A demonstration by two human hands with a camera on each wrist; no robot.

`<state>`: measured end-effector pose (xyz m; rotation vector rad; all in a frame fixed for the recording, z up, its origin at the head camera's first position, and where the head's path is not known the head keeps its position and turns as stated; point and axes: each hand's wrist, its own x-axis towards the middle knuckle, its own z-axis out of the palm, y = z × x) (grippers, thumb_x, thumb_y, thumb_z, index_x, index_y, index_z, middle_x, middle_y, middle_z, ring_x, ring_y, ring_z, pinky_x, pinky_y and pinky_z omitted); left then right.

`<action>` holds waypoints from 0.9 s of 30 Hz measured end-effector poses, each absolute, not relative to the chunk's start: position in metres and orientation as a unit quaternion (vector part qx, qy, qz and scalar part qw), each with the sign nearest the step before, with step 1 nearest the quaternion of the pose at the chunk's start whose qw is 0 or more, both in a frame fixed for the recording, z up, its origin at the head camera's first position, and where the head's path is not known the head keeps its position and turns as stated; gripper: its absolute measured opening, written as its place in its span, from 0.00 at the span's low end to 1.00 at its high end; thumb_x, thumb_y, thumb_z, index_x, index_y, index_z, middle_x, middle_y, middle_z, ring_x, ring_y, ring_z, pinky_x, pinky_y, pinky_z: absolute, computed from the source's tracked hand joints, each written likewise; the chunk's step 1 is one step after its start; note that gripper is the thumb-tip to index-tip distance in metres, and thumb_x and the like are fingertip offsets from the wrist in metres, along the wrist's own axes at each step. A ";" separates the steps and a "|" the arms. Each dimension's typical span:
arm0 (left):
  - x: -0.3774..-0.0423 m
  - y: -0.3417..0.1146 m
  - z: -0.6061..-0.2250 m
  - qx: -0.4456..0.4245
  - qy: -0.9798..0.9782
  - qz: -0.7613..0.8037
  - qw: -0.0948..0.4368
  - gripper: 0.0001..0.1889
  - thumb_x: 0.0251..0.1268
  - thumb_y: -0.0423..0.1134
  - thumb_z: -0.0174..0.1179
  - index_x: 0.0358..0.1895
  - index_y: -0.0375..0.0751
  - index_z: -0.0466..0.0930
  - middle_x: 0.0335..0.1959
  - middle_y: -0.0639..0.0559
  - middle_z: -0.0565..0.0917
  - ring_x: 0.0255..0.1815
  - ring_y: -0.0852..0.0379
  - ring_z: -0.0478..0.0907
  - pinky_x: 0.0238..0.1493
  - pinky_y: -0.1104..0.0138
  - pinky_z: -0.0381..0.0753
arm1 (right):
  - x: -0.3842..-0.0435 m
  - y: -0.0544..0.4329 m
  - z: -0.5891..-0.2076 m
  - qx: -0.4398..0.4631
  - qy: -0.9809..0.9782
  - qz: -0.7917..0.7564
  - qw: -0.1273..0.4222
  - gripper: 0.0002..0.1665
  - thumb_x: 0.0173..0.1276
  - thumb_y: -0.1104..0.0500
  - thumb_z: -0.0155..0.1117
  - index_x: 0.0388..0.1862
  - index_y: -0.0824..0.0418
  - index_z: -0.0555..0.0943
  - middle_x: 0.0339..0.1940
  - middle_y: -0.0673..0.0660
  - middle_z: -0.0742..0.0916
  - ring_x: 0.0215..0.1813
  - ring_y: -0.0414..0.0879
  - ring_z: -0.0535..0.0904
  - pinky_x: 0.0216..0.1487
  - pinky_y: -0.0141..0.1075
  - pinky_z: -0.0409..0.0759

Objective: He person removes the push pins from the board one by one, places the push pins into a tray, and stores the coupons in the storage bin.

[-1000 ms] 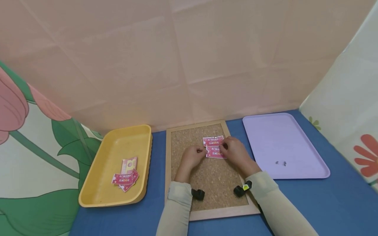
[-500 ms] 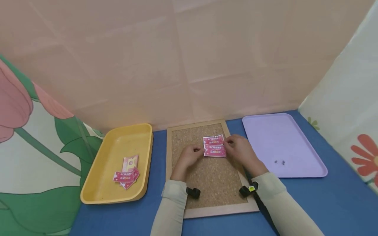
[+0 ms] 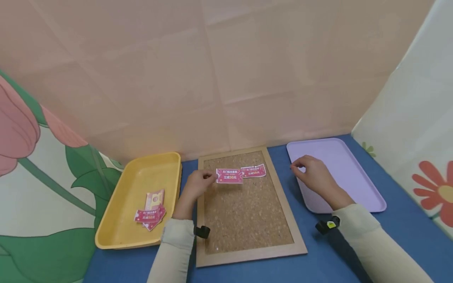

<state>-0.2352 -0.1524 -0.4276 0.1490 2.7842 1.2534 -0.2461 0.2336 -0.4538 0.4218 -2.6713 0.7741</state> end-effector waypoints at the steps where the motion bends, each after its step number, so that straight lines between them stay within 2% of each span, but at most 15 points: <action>1: -0.233 -0.160 -0.422 0.044 0.911 0.408 0.040 0.14 0.70 0.48 0.58 0.39 0.41 0.84 0.28 0.50 0.80 0.28 0.55 0.73 0.29 0.63 0.71 | -0.245 0.239 -0.454 0.145 -0.939 0.266 0.159 0.07 0.65 0.60 0.65 0.36 0.64 0.86 0.38 0.61 0.86 0.43 0.57 0.81 0.44 0.54 0.77; 4: -0.227 -0.184 -0.409 0.022 0.916 0.400 0.031 0.14 0.70 0.50 0.58 0.41 0.42 0.84 0.32 0.48 0.82 0.32 0.54 0.77 0.33 0.62 0.74 | -0.242 0.258 -0.456 0.136 -0.946 0.255 0.145 0.07 0.65 0.60 0.65 0.35 0.63 0.85 0.38 0.61 0.85 0.43 0.57 0.81 0.44 0.55 0.77; 10: -0.215 -0.238 -0.394 -0.050 0.909 0.413 0.035 0.19 0.69 0.53 0.58 0.47 0.40 0.83 0.44 0.43 0.83 0.44 0.47 0.80 0.46 0.56 0.78 | -0.234 0.294 -0.462 0.097 -0.960 0.246 0.094 0.09 0.67 0.58 0.65 0.38 0.64 0.85 0.40 0.64 0.85 0.44 0.60 0.80 0.44 0.57 0.78; 16: -0.206 -0.296 -0.397 -0.095 0.898 0.428 0.033 0.27 0.72 0.56 0.52 0.56 0.34 0.78 0.50 0.37 0.79 0.48 0.46 0.80 0.52 0.54 0.77 | -0.229 0.328 -0.475 0.074 -0.966 0.239 0.061 0.11 0.67 0.57 0.65 0.39 0.65 0.84 0.39 0.64 0.85 0.43 0.59 0.80 0.44 0.58 0.78; 21: -0.193 -0.330 -0.405 -0.129 0.892 0.433 0.028 0.30 0.74 0.55 0.49 0.58 0.29 0.75 0.51 0.34 0.77 0.52 0.43 0.79 0.56 0.52 0.75 | -0.226 0.347 -0.481 0.067 -0.968 0.238 0.045 0.11 0.66 0.57 0.66 0.38 0.65 0.85 0.38 0.64 0.86 0.41 0.58 0.80 0.41 0.56 0.79; 27: -0.184 -0.352 -0.416 -0.170 0.887 0.427 0.041 0.29 0.75 0.52 0.49 0.59 0.24 0.73 0.48 0.36 0.78 0.47 0.47 0.81 0.54 0.53 0.77 | -0.225 0.360 -0.487 0.058 -0.970 0.232 0.033 0.12 0.65 0.57 0.66 0.37 0.67 0.85 0.35 0.62 0.86 0.35 0.53 0.79 0.33 0.47 0.80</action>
